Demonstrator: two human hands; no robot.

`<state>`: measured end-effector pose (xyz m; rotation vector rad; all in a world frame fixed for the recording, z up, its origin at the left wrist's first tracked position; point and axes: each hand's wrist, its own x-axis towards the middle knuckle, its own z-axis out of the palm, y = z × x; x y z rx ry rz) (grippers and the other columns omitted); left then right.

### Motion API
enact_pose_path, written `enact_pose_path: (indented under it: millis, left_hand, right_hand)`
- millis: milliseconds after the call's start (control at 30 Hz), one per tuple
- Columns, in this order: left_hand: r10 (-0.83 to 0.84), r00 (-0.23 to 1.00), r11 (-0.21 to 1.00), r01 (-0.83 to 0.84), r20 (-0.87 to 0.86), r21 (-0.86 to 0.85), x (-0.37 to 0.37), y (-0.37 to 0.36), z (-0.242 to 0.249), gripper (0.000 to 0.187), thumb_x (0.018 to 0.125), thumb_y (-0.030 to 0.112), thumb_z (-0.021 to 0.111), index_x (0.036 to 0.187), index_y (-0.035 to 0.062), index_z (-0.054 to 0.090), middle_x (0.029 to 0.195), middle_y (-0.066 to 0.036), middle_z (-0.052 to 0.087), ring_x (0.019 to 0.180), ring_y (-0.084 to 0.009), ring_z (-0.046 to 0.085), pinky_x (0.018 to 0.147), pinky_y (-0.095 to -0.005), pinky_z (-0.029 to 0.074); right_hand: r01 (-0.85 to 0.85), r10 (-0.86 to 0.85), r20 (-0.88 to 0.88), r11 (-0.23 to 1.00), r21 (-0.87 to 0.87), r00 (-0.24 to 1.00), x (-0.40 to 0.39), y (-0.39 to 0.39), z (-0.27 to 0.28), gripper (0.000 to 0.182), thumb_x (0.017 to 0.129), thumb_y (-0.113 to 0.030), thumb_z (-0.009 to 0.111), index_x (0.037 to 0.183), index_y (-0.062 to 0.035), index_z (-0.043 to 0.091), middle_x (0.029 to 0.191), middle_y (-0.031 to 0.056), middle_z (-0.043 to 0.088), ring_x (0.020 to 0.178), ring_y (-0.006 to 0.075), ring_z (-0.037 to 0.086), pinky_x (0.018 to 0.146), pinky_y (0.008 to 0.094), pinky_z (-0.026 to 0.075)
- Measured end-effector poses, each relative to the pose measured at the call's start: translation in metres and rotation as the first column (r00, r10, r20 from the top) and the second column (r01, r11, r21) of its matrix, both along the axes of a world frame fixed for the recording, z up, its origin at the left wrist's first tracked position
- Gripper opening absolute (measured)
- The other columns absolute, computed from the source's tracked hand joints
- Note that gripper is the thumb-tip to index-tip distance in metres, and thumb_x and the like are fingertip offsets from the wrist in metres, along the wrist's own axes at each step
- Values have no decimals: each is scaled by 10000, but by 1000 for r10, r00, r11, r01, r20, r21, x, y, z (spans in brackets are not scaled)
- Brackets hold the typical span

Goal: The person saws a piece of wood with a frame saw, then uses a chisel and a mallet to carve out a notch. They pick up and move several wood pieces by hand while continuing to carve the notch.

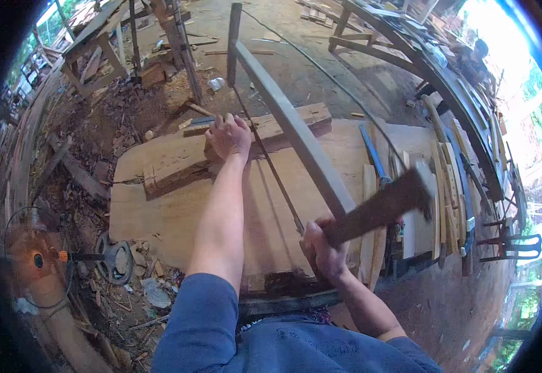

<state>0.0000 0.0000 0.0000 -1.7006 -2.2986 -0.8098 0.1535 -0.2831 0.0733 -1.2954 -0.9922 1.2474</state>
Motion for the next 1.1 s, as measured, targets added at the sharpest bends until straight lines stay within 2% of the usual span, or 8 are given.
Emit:
enact_pose_path:
  millis: [133, 233, 367, 600, 700, 867, 967, 1100]
  left_hand:
    - [-1, 1000, 1000, 1, -14, 25, -9, -8, -8, 228, 878, 318, 548, 881, 117, 656, 969, -77, 608, 987, -267, 571, 876, -453, 401]
    - [-7, 1000, 999, 7, 0, 35, 17, -12, -12, 223, 882, 306, 543, 872, 114, 657, 972, -74, 612, 980, -264, 573, 874, -448, 400]
    - [-4, 1000, 1000, 4, 4, -11, 6, -9, -5, 226, 882, 294, 540, 919, 103, 655, 1011, -75, 625, 987, -260, 575, 877, -454, 394]
    - [-10, 1000, 998, 10, -14, 62, -3, 5, 2, 215, 887, 285, 538, 904, 100, 647, 993, -81, 614, 981, -262, 573, 870, -460, 396]
    - [-44, 999, 996, 45, -24, 79, -3, -2, -8, 200, 886, 286, 545, 876, 109, 639, 961, -81, 611, 954, -272, 573, 850, -456, 399]
    - [-5, 1000, 995, 8, -25, 100, -4, 2, -5, 187, 883, 289, 553, 849, 121, 626, 942, -74, 607, 956, -273, 568, 833, -450, 401]
    - [6, 1000, 996, -4, -19, 90, -5, 2, -3, 189, 885, 290, 551, 856, 119, 626, 940, -73, 607, 953, -273, 570, 833, -454, 403]
    - [-23, 999, 992, 19, 32, 127, -8, 6, -3, 198, 892, 293, 543, 858, 115, 625, 941, -70, 606, 949, -276, 573, 835, -460, 402]
  right_hand:
    - [187, -174, -271, 982, 22, 947, -15, 30, -26, 204, 950, -153, 551, 758, -101, 505, 607, -18, 489, 526, 80, 465, 455, 251, 348]
    - [51, -110, 270, 974, 219, 956, -8, 118, -23, 250, 943, -214, 589, 734, -91, 527, 588, -45, 472, 508, 69, 438, 464, 267, 355]
    - [51, -106, 226, 971, 235, 968, -14, 101, -32, 197, 934, -184, 597, 781, -72, 539, 657, -8, 520, 568, 78, 486, 507, 278, 390]
    - [26, -29, -338, 1000, -13, 941, -6, 19, 2, 161, 947, -143, 606, 807, -93, 544, 621, -64, 464, 554, 115, 472, 498, 298, 365]
    - [108, -169, 204, 954, 281, 964, -23, 111, -33, 263, 924, -188, 631, 715, -69, 526, 597, -37, 510, 540, 100, 442, 475, 310, 353]
    - [79, -196, 304, 930, 358, 932, -22, 121, -30, 177, 884, -91, 624, 734, -37, 545, 675, 8, 541, 616, 106, 480, 535, 300, 391]
    - [157, -144, -144, 984, 83, 979, -12, 39, -4, 114, 896, -68, 645, 832, -69, 551, 710, -18, 524, 630, 81, 488, 537, 256, 387]
    - [92, -65, -148, 979, 182, 987, -12, 39, 6, 97, 937, -126, 630, 916, -105, 537, 716, -27, 510, 581, 70, 480, 486, 248, 374]
